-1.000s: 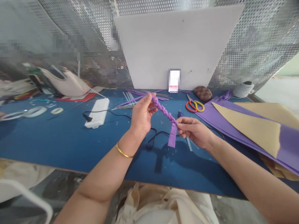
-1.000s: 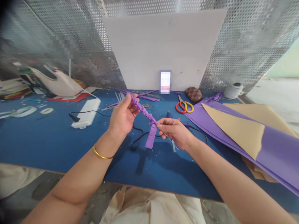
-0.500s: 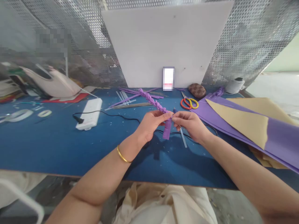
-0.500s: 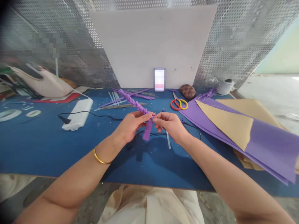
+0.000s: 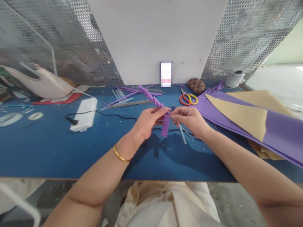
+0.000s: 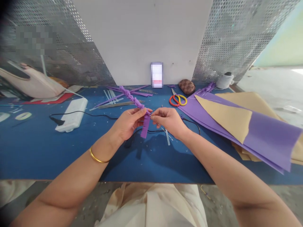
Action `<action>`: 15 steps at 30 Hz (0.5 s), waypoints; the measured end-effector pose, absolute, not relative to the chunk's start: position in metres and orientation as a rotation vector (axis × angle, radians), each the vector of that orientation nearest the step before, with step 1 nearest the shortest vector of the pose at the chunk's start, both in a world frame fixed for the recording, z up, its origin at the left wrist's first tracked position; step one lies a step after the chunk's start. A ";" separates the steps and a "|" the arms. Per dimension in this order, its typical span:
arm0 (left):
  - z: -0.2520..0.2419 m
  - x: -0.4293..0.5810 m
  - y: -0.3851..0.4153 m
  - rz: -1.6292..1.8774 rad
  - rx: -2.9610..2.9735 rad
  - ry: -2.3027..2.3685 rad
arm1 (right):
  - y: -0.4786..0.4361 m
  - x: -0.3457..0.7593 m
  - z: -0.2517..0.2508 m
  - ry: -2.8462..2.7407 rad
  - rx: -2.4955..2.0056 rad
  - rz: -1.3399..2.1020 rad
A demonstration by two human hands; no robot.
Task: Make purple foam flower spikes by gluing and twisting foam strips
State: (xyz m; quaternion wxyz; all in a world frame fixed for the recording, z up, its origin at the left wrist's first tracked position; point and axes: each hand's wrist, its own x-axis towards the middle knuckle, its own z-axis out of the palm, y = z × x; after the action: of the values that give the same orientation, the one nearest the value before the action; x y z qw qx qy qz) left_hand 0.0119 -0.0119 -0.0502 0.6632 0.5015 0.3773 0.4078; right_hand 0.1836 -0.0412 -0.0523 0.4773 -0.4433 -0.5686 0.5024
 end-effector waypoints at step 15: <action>-0.053 0.009 -0.005 1.082 0.941 0.882 | -0.010 0.245 -0.057 -2.714 -1.870 -0.141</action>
State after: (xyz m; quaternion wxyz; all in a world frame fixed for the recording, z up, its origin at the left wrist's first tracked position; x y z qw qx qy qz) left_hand 0.0089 -0.0053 -0.0527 0.6663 0.4167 0.3907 0.4794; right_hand 0.2455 -0.0104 -0.0567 -0.0786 -0.5650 -0.8202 -0.0426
